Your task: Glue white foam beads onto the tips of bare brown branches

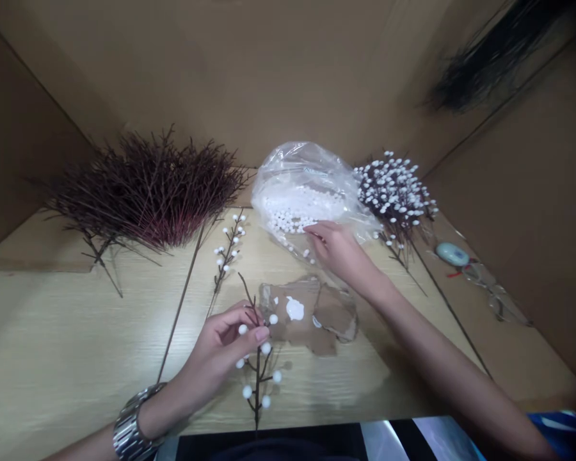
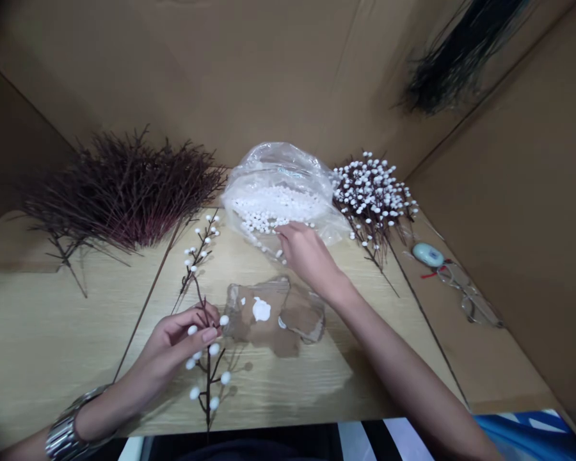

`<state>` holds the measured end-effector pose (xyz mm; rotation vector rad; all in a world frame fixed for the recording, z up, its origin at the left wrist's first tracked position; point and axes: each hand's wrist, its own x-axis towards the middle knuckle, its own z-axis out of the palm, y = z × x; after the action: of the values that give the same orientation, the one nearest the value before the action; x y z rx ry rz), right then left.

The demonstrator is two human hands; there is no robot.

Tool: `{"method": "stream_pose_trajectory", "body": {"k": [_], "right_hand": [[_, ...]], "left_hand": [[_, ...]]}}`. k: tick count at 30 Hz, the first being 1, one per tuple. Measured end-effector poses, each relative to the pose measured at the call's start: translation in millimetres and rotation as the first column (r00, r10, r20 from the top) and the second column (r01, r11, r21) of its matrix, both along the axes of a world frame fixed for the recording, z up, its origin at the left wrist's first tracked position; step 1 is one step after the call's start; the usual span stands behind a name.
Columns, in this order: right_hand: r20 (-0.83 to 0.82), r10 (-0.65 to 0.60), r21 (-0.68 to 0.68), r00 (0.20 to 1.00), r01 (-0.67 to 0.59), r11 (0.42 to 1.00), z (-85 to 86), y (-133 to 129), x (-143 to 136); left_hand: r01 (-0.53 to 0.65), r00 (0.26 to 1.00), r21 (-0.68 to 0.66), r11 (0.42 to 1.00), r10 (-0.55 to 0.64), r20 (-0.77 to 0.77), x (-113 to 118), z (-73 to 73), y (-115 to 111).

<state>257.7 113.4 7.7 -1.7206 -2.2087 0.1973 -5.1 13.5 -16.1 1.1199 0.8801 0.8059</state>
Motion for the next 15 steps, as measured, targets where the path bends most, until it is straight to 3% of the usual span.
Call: {"method": "stream_pose_trajectory", "body": {"k": [4,8,15], "right_hand": [[0.115,-0.090,-0.026,0.989,0.094,0.995,-15.7,26,-7],[0.157,-0.143,-0.041,0.977,0.151,0.988,-21.4,32,-11],[0.089,-0.103,-0.055,0.991,0.108,0.993,-23.9,37,-12]], "left_hand": [[0.003,1.000,0.031,1.000,-0.004,0.003,-2,-0.8,1],[0.012,1.000,0.030,0.999,-0.013,0.015,-3,-2.1,0],[0.015,0.999,0.032,0.999,-0.016,0.028,-2,-0.5,-3]]}}
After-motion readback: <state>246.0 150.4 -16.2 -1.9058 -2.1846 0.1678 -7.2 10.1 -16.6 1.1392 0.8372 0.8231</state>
